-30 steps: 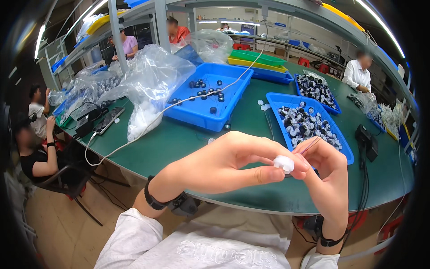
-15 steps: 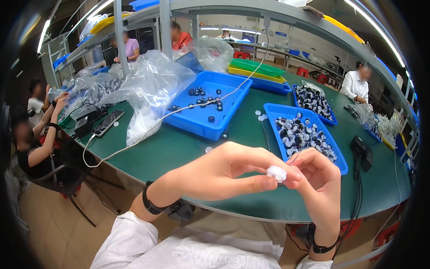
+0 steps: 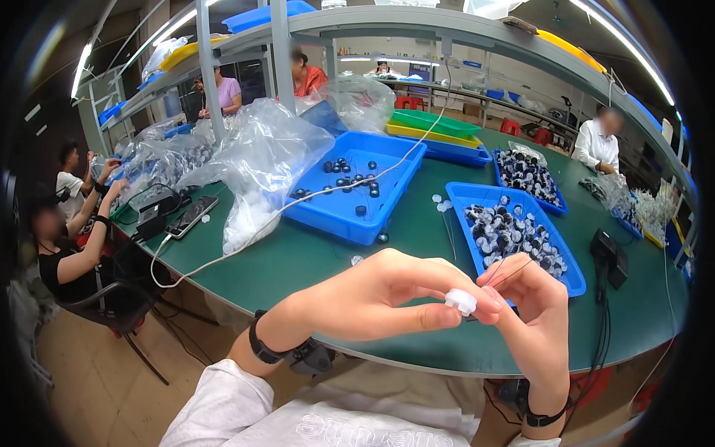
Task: Assembling small plastic and electronic components at a factory workbench.
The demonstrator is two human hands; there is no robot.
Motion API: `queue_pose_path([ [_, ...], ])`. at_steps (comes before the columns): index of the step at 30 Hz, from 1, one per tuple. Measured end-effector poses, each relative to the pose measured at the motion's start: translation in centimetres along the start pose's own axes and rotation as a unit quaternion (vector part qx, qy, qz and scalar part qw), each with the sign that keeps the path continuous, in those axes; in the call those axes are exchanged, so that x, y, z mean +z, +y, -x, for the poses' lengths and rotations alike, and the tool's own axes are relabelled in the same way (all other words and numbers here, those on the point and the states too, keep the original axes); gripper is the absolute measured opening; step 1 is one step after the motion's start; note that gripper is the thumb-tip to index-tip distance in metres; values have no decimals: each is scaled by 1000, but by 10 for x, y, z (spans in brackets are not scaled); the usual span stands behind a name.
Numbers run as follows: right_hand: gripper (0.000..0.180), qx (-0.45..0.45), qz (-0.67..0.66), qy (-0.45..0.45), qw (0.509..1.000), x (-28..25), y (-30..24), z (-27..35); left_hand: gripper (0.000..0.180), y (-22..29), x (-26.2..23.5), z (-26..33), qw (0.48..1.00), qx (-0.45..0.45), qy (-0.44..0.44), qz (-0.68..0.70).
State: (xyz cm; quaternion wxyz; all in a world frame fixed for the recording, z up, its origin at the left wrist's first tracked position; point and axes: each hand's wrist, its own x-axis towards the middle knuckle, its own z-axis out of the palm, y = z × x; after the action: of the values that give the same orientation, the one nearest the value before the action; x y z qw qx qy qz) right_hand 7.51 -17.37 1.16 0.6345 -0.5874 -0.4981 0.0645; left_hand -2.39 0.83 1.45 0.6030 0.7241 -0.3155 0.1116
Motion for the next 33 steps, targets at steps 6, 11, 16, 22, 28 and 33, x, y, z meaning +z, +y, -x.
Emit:
queue_pose_path([
  [6, 6, 1, 16, 4, 1000, 0, 1, 0, 27, -2, 1, 0, 1000, 8, -2, -7],
  [11, 6, -15, 22, 9, 1000, 1, 6, 0, 27, -3, 1, 1, 1000, 14, 3, -2],
  [16, 7, -17, 18, 10, 1000, 0, 4, 1, 26, -5, 1, -1, 1000, 15, -4, 21],
  [22, 9, -13, 4, 14, 1000, 1, 3, 1, 26, -5, 2, 0, 999, 17, 7, 44],
  [28, 9, -17, 2, 13, 1000, 1, 6, 0, 26, -8, 2, 1, 999, 16, 12, 38],
  [33, 8, -35, 4, 10, 999, 0, 2, 1, 27, -4, 1, 0, 999, 14, 17, 38],
])
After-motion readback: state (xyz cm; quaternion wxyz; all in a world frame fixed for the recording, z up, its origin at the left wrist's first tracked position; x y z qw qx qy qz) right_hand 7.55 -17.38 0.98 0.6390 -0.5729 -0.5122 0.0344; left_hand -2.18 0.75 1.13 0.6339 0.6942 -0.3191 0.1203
